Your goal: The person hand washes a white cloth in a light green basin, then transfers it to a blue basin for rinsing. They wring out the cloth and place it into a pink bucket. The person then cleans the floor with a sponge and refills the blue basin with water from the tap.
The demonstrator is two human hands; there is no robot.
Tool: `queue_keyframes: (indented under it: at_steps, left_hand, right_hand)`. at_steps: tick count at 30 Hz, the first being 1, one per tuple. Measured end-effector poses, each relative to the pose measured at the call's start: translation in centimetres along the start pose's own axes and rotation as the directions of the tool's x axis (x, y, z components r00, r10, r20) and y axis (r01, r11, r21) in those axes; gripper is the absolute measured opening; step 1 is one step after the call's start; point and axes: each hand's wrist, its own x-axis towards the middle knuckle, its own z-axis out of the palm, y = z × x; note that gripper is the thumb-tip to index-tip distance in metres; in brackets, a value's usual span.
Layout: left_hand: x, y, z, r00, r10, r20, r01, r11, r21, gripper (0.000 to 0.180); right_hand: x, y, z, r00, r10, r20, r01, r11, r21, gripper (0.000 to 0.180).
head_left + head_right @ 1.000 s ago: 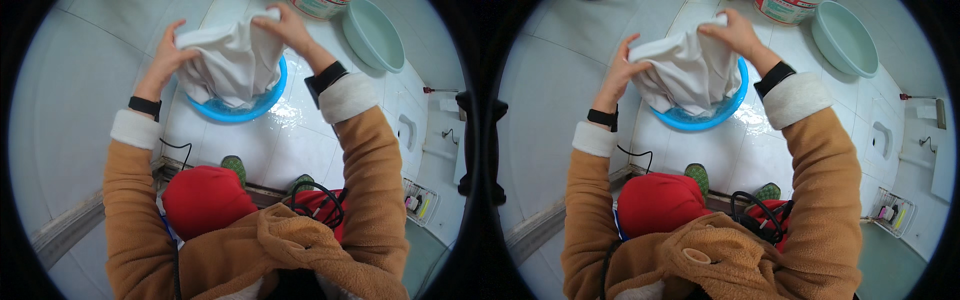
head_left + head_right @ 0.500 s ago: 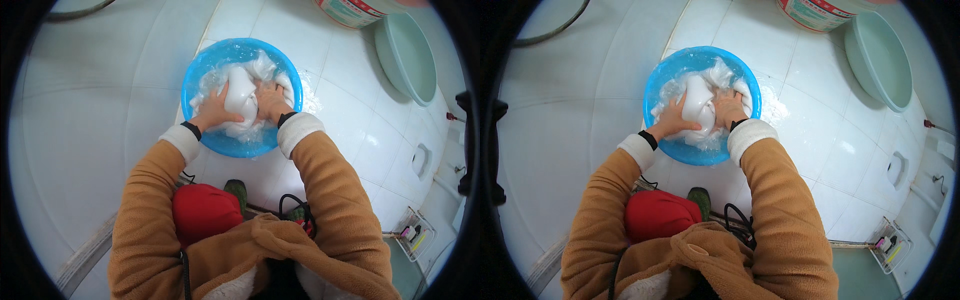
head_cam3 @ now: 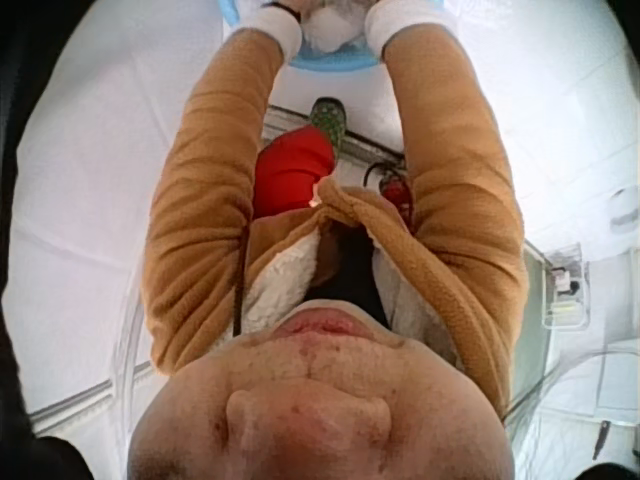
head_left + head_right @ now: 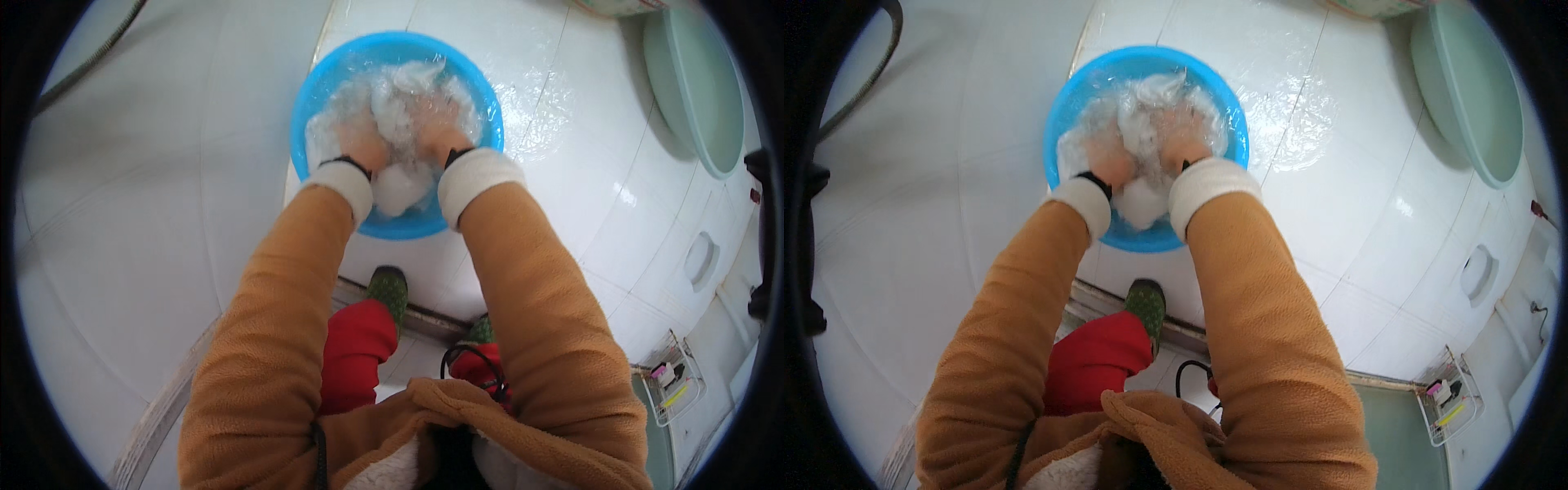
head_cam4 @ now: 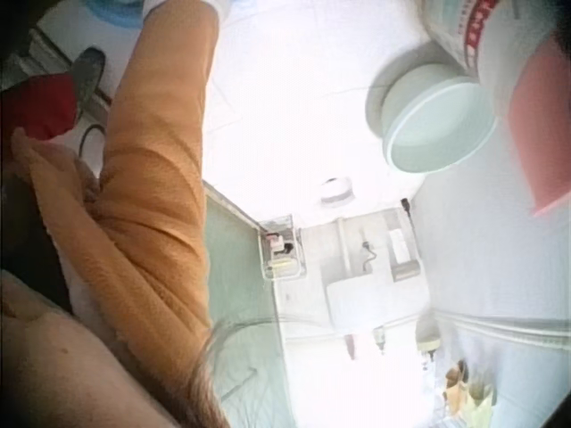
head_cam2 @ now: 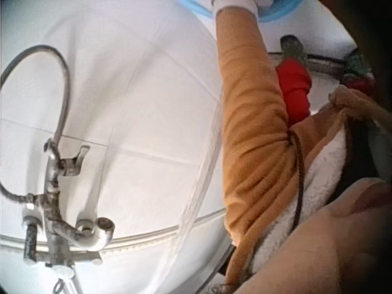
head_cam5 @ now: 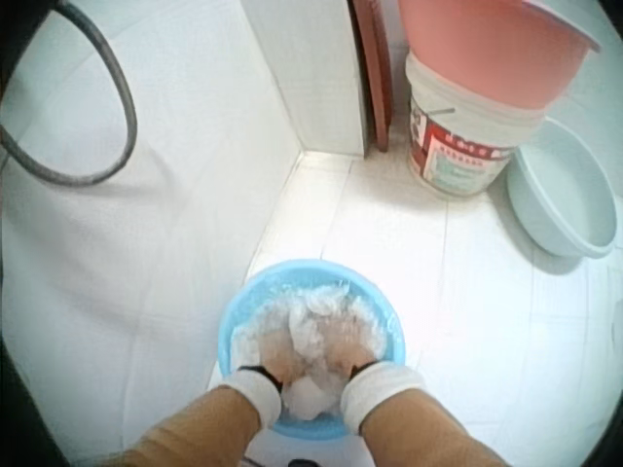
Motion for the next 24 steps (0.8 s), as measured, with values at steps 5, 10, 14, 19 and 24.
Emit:
queue_keyframes:
  at_steps: [5,10,14,19,24]
  left_hand:
    - [0.1,0.3,-0.9,0.986,0.019,0.166,-0.04,0.992,0.124,0.083]
    - [-5.0,-3.5,-5.2,0.992,0.065,0.112,-0.058,0.996,-0.064,0.064]
    - [-9.8,-6.5,-11.1,0.993,0.003,0.121,0.006,0.997,-0.076,0.04]
    - [-13.9,-7.8,-19.5,0.981,0.19,-0.034,-0.192,0.94,-0.281,0.03]
    - [-18.3,-7.1,-27.6,0.9,0.417,-0.13,-0.435,0.832,-0.343,0.027]
  right_hand:
    - [-1.9,0.7,2.4,0.976,-0.06,-0.209,0.055,0.998,-0.029,0.089]
    - [-7.6,-0.3,2.3,0.924,0.087,-0.372,-0.081,0.996,0.03,0.095]
    - [-13.5,-2.3,-1.8,0.952,0.21,-0.225,-0.204,0.978,0.05,0.068]
    - [-20.9,-5.1,-6.6,0.957,0.25,-0.147,-0.238,0.967,0.09,0.032]
    - [-26.8,-6.7,-10.6,0.968,0.227,-0.105,-0.195,0.948,0.252,0.03]
